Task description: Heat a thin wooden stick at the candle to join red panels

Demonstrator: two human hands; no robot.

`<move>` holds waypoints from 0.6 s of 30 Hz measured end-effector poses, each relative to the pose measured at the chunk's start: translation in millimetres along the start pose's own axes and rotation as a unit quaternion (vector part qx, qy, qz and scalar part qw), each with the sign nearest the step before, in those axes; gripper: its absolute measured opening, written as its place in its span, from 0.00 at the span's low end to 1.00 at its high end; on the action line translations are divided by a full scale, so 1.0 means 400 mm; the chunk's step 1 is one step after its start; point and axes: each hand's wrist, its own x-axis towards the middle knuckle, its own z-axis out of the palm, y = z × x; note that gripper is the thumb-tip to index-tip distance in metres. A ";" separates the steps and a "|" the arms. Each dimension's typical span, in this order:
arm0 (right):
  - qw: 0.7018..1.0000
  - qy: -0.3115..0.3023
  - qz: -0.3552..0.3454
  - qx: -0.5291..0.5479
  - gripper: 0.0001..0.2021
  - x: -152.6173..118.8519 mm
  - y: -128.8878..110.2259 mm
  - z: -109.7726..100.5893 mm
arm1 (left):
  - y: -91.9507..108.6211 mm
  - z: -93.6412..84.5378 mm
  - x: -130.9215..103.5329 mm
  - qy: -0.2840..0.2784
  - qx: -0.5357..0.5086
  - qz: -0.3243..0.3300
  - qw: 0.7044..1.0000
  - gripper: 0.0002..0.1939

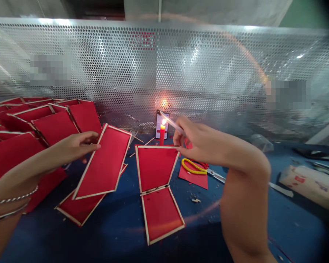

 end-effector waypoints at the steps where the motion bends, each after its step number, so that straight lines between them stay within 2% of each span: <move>1: 1.000 -0.003 0.002 0.002 0.14 0.001 -0.002 0.002 | 0.003 0.001 -0.001 -0.008 -0.010 0.004 1.000 0.20; 3: 1.000 -0.008 0.005 0.002 0.13 0.004 -0.008 0.007 | 0.003 -0.001 -0.001 -0.023 -0.019 0.007 1.000 0.20; 9: 0.999 -0.001 -0.035 0.004 0.10 0.010 -0.025 0.025 | -0.009 -0.008 0.003 0.011 0.022 0.019 1.000 0.16; 12: 0.999 0.007 -0.049 0.001 0.09 0.011 -0.025 0.029 | -0.013 -0.009 0.001 0.023 0.010 0.028 0.999 0.16; 18: 0.998 0.028 -0.051 -0.015 0.09 0.019 -0.022 0.032 | 0.012 0.003 -0.014 0.010 -0.005 0.020 1.000 0.17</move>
